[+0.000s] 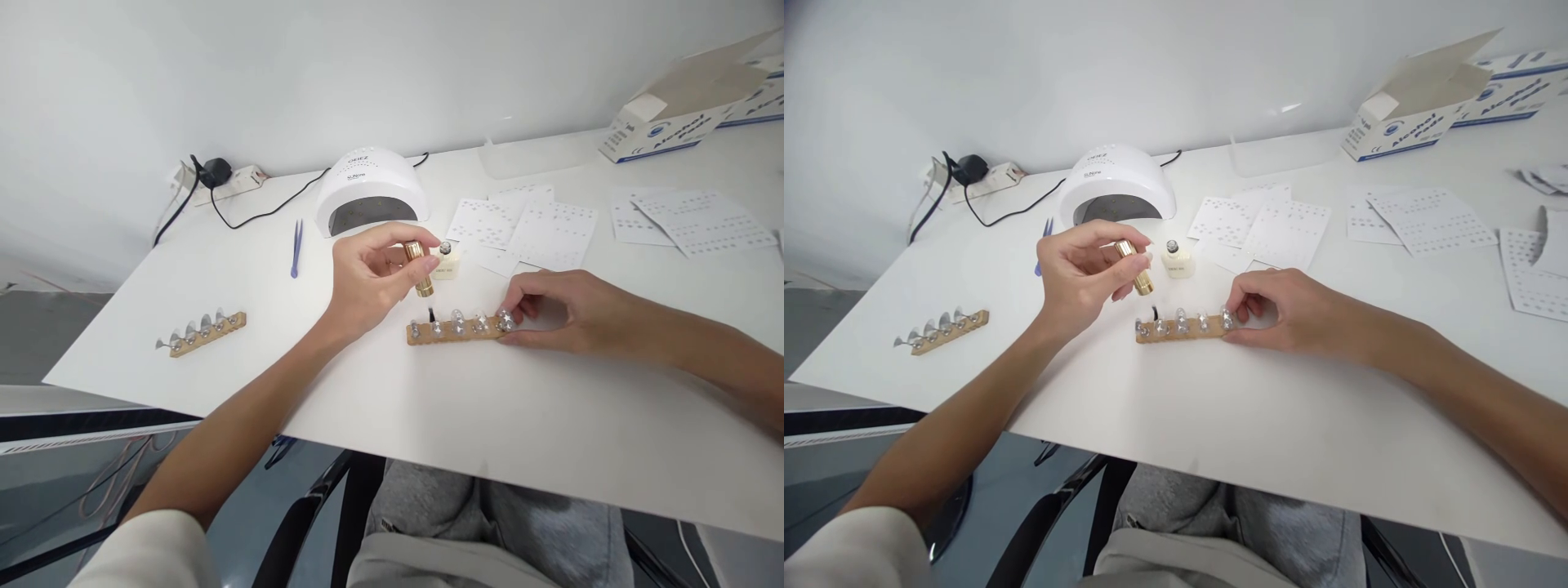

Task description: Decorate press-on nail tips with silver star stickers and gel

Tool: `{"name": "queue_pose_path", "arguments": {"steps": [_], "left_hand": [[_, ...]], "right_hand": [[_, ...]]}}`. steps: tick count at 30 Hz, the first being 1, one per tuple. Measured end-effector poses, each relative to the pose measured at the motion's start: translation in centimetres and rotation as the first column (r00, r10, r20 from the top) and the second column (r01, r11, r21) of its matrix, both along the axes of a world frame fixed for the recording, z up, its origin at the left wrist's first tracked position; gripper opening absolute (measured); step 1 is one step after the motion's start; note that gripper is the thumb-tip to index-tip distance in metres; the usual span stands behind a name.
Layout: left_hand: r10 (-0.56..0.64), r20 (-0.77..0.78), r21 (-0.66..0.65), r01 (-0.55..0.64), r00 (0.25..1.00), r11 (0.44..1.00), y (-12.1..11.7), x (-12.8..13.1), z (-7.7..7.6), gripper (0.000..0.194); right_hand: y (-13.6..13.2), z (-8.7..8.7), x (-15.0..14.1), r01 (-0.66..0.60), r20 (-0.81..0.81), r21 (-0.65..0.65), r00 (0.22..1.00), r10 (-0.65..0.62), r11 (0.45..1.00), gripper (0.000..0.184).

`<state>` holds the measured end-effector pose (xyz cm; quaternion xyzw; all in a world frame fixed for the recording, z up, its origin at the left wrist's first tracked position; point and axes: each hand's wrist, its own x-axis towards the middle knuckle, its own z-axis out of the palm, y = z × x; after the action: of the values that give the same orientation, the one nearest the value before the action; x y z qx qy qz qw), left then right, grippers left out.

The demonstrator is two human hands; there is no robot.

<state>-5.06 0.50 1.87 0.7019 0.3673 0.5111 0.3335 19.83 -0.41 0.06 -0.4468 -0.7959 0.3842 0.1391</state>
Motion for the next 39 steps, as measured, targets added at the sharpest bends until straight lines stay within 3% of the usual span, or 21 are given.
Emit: {"name": "queue_pose_path", "arguments": {"steps": [8,17,20,39], "left_hand": [[0.117,0.017,0.06,-0.118,0.993,0.991,0.5,-0.3,-0.1,0.008],[-0.116,0.02,-0.073,0.118,0.993,0.99,-0.4,-0.1,0.2,0.012],[-0.143,0.012,-0.098,0.143,0.99,0.985,-0.8,0.3,0.3,0.011],[0.118,0.007,0.011,-0.118,0.993,0.993,0.2,0.0,-0.2,0.011]], "right_hand": [[0.1,0.0,0.1,-0.015,0.002,-0.011,1.0,0.015,1.0,0.024],[0.2,0.3,0.1,-0.029,0.039,-0.011,0.999,0.03,1.0,0.024],[0.1,0.3,0.0,-0.028,0.046,-0.016,0.999,0.028,0.999,0.024],[0.2,0.1,0.1,-0.027,0.022,-0.012,0.999,0.027,1.0,0.023]]}}
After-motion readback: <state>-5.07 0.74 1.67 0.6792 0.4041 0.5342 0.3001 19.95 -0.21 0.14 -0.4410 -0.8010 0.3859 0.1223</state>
